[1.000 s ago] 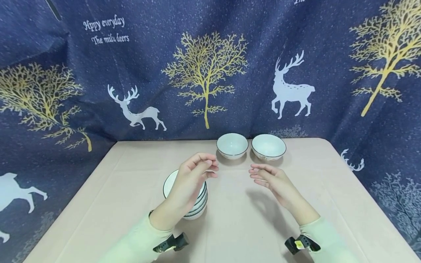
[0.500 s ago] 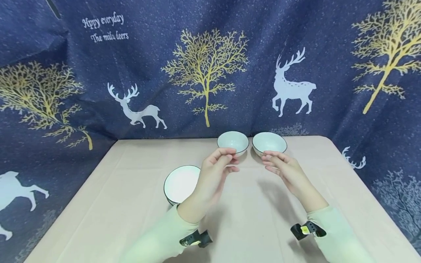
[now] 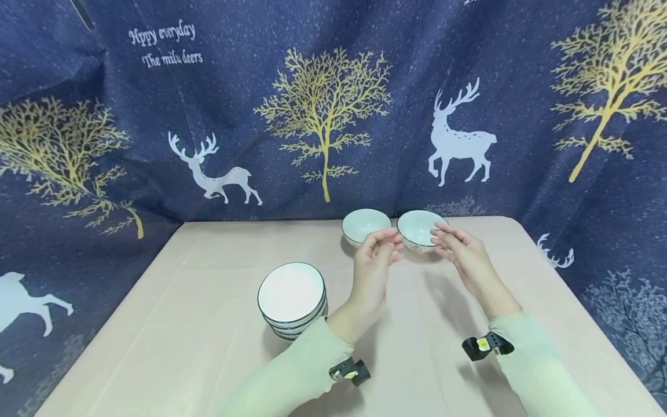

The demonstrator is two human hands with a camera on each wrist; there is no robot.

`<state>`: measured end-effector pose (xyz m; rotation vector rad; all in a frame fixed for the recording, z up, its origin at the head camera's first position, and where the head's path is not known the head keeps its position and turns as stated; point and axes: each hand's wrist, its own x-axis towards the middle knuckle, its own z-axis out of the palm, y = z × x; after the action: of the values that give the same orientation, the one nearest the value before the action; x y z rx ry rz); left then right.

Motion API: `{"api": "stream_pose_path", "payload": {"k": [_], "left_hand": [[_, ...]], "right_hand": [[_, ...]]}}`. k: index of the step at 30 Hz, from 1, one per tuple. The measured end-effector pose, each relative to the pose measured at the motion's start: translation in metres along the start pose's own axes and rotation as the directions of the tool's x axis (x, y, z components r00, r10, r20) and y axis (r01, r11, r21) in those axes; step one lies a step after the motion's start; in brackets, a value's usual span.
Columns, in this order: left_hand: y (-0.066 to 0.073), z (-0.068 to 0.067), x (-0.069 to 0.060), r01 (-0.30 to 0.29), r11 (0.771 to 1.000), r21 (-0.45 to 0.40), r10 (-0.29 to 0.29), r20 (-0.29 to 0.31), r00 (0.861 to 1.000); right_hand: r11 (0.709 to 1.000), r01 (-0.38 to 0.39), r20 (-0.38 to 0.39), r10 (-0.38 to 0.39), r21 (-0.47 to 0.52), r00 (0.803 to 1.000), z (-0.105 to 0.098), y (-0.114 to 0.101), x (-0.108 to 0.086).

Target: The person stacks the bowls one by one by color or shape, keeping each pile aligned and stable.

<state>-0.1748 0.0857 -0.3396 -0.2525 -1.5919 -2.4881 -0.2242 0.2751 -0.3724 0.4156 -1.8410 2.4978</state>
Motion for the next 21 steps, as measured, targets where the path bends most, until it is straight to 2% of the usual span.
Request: {"api": "stream_pose_path", "payload": {"k": [7,10,14,18,21], "left_hand": [[-0.024,0.011,0.016,-0.005,0.995,0.100,0.013,-0.086,0.996],[-0.034,0.015,0.025,0.027,0.988,0.154,-0.006,-0.135,0.991],[-0.048,0.016,0.037,0.119,0.977,0.180,-0.081,-0.205,0.975],[-0.058,0.016,0.044,0.211,0.968,0.135,-0.172,-0.253,0.952],[-0.063,0.017,0.047,0.257,0.962,0.096,-0.224,-0.271,0.936]], "right_hand": [[0.999,-0.015,-0.115,0.010,-0.040,0.993,-0.008,0.000,0.012],[0.999,-0.026,-0.150,0.019,-0.044,0.988,-0.010,-0.001,0.018],[0.999,-0.030,-0.174,0.027,-0.013,0.984,-0.014,-0.001,0.025],[0.999,-0.053,-0.205,0.054,0.015,0.977,-0.018,0.002,0.028],[0.996,-0.089,-0.259,0.089,0.013,0.962,-0.026,0.005,0.029]]}}
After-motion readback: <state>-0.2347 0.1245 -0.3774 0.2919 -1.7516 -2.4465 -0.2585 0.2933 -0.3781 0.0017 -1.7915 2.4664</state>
